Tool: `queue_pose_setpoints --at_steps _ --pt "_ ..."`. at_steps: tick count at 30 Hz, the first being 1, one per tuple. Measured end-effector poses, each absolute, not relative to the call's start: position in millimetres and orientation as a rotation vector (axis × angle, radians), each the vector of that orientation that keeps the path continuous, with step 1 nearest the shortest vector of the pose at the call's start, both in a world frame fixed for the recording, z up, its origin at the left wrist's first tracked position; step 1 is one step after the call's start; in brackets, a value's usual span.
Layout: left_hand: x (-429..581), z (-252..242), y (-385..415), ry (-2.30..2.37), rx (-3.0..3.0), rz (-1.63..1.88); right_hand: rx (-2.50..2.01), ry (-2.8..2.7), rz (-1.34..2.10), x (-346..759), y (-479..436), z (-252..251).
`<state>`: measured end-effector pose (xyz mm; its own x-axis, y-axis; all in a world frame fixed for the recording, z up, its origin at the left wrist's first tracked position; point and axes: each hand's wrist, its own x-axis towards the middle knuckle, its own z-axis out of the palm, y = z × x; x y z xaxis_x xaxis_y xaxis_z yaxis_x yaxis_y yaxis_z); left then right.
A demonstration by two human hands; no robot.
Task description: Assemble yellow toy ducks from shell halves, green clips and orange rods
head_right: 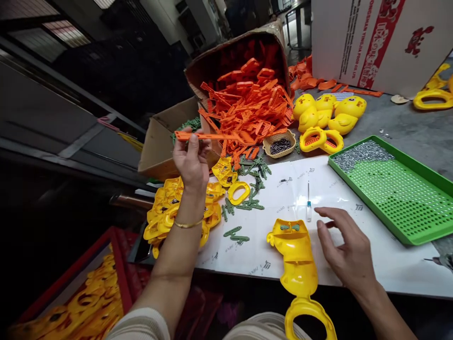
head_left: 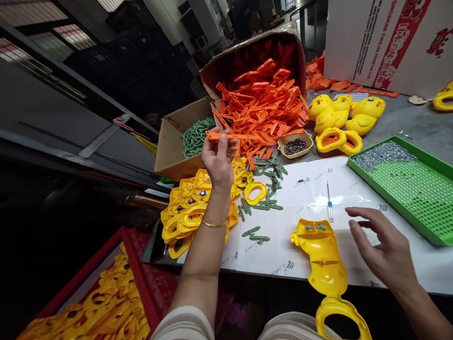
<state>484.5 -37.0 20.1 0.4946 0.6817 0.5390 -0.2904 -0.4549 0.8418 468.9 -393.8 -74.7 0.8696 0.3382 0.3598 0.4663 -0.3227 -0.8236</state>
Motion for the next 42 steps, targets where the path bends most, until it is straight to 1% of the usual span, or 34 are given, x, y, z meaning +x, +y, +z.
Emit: queue_pose_setpoints --at_steps 3,5,7,10,13,15,19,22,25,29,34,42 --pt "453 17 -76 0.254 1.34 0.801 -1.83 -0.655 -0.364 473 -388 -43" --pt "439 7 -104 0.242 1.181 0.613 -1.768 -0.768 -0.516 472 -383 -19" --pt "430 -5 -130 0.222 1.098 0.473 -1.807 -0.924 -0.586 471 -376 1" --pt "422 -21 -162 0.194 1.063 0.322 -2.03 -1.147 -0.473 469 -361 12" --pt "414 -35 -179 0.133 1.166 0.205 -2.136 -1.206 -0.214 469 -357 -2" --pt "409 -44 -180 0.045 1.366 0.218 -2.077 -1.117 -0.139 468 -369 -17" --pt "400 -66 -168 -0.114 2.001 0.375 -2.023 -0.777 -0.083 458 -409 -39" --pt "394 -87 -165 -0.24 2.263 0.356 -2.088 -0.78 0.034 437 -425 -45" --pt "389 -105 -174 -0.263 2.262 0.365 -2.115 -0.85 0.107 414 -421 -52" --pt "386 -119 -188 -0.125 2.174 0.417 -2.197 -0.89 0.107 399 -409 -66" --pt "383 -121 -196 -0.02 2.163 0.47 -2.396 -0.965 0.069 402 -404 -74" --pt "378 -121 -202 0.039 2.186 0.514 -2.399 -1.008 0.05 400 -397 -74"
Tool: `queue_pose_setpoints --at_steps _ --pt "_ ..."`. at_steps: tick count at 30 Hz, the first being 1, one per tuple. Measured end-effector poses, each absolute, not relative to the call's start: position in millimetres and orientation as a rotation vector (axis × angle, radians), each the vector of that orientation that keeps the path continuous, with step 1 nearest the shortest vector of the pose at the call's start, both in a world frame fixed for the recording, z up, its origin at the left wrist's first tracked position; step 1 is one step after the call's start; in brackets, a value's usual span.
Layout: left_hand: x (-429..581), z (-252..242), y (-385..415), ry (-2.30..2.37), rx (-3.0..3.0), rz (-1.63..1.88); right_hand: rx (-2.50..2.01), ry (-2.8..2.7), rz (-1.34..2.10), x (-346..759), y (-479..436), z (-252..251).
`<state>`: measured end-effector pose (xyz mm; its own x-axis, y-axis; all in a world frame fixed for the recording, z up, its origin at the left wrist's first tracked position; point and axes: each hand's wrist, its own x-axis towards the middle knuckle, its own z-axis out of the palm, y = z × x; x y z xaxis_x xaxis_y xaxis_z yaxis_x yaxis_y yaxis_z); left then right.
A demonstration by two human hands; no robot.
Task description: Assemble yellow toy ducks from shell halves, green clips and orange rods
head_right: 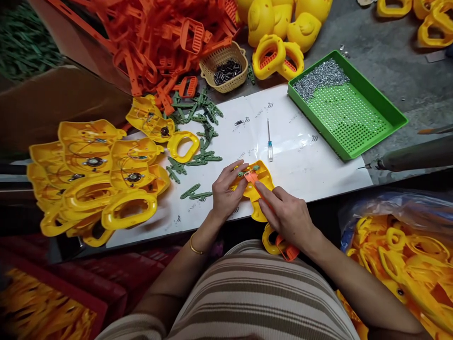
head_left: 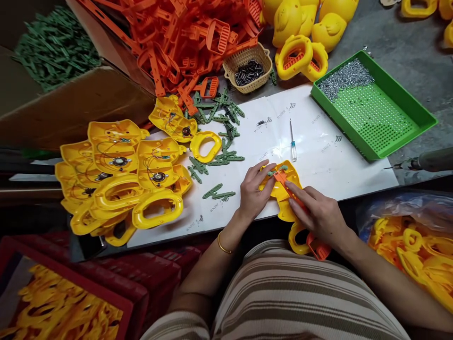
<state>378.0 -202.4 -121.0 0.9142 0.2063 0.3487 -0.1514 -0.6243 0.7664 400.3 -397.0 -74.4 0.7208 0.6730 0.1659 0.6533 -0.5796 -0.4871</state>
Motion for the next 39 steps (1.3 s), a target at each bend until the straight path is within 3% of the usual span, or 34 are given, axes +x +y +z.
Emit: queue_pose_setpoints --at_steps 26,39 --pt "381 -118 -214 0.069 2.169 0.532 -2.418 -0.844 0.214 403 -387 -74" --pt "385 -121 -221 0.095 2.11 0.562 -2.182 -0.8 -0.018 384 -404 -82"
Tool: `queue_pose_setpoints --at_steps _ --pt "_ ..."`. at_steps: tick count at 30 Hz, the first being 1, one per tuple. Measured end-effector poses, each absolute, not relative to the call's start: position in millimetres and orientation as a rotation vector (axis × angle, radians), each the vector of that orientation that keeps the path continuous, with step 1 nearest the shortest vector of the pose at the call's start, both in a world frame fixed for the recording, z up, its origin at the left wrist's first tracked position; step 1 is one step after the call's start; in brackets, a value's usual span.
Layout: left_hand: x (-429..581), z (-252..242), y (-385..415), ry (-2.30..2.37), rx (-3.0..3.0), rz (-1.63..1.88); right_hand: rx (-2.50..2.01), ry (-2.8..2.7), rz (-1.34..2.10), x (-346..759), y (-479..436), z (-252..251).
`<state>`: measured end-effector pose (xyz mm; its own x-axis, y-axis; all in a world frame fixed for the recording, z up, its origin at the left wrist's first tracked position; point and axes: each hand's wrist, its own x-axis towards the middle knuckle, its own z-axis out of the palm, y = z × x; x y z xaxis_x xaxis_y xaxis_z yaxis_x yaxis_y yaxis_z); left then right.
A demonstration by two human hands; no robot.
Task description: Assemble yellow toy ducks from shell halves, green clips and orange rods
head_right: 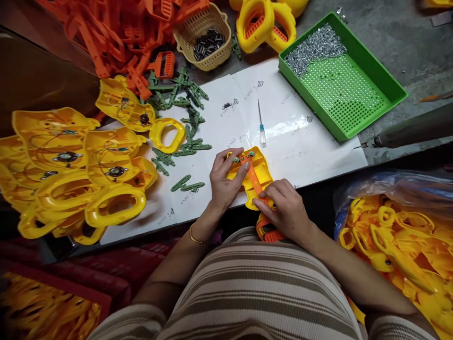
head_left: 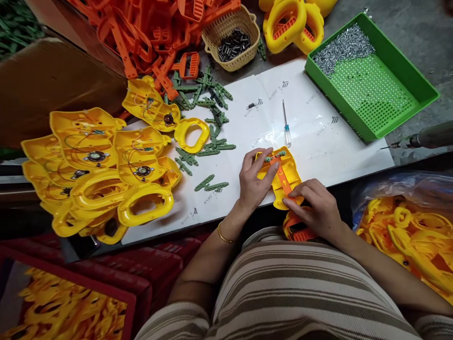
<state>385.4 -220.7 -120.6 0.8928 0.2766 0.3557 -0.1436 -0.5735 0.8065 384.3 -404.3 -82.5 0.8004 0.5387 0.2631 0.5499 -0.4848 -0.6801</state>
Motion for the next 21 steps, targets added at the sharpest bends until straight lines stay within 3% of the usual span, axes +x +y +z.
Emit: queue_pose_setpoints --at_steps 6,13,16,21 --pt "387 -119 -218 0.083 2.094 0.49 -2.141 -0.813 -0.032 379 -408 -98" --pt "386 -112 -205 0.293 1.843 0.104 -1.872 -0.788 -0.022 434 -395 -69" --pt "389 -108 -199 0.315 1.796 0.035 -2.038 -0.728 -0.12 502 -358 -65" --pt "385 -95 -192 0.332 1.752 -0.093 -2.363 -0.983 0.113 577 -286 -87"
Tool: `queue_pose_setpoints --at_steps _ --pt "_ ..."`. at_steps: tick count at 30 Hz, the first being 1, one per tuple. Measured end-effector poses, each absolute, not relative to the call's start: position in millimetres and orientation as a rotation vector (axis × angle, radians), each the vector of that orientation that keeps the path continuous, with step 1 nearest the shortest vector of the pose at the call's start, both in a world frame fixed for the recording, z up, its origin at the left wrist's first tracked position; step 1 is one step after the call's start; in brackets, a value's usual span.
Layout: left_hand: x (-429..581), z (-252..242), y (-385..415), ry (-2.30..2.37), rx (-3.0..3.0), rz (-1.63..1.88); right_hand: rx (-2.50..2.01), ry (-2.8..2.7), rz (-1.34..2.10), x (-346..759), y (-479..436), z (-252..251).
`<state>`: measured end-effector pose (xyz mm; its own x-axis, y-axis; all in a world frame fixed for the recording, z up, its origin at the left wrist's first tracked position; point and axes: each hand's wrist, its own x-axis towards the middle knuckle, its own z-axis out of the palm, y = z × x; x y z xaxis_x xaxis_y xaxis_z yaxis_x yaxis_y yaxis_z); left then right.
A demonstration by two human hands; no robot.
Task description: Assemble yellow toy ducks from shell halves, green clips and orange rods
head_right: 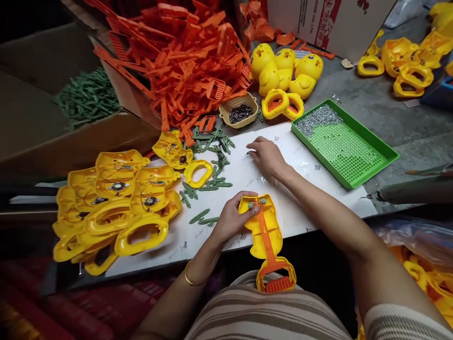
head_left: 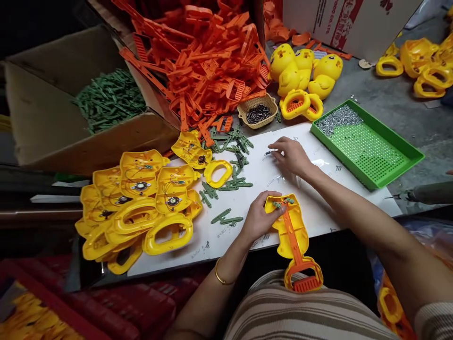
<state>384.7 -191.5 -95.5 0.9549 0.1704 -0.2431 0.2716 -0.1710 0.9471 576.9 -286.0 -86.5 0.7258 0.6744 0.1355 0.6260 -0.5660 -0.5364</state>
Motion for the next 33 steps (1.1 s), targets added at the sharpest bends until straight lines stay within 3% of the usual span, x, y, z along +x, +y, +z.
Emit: queue_pose_setpoints --at_steps 9,18,25,33 --pt "376 -85 -180 0.296 1.582 -0.24 -2.425 -0.997 0.25 581 -279 -88" --pt "377 -89 -181 0.289 1.576 -0.155 -1.558 -0.222 0.612 438 -387 -60" --pt "378 -74 -200 0.374 1.661 -0.125 -1.617 -0.133 0.337 389 -382 -93" --pt "374 -75 -204 0.391 1.733 -0.071 -1.7 -0.206 0.289 385 -377 -105"
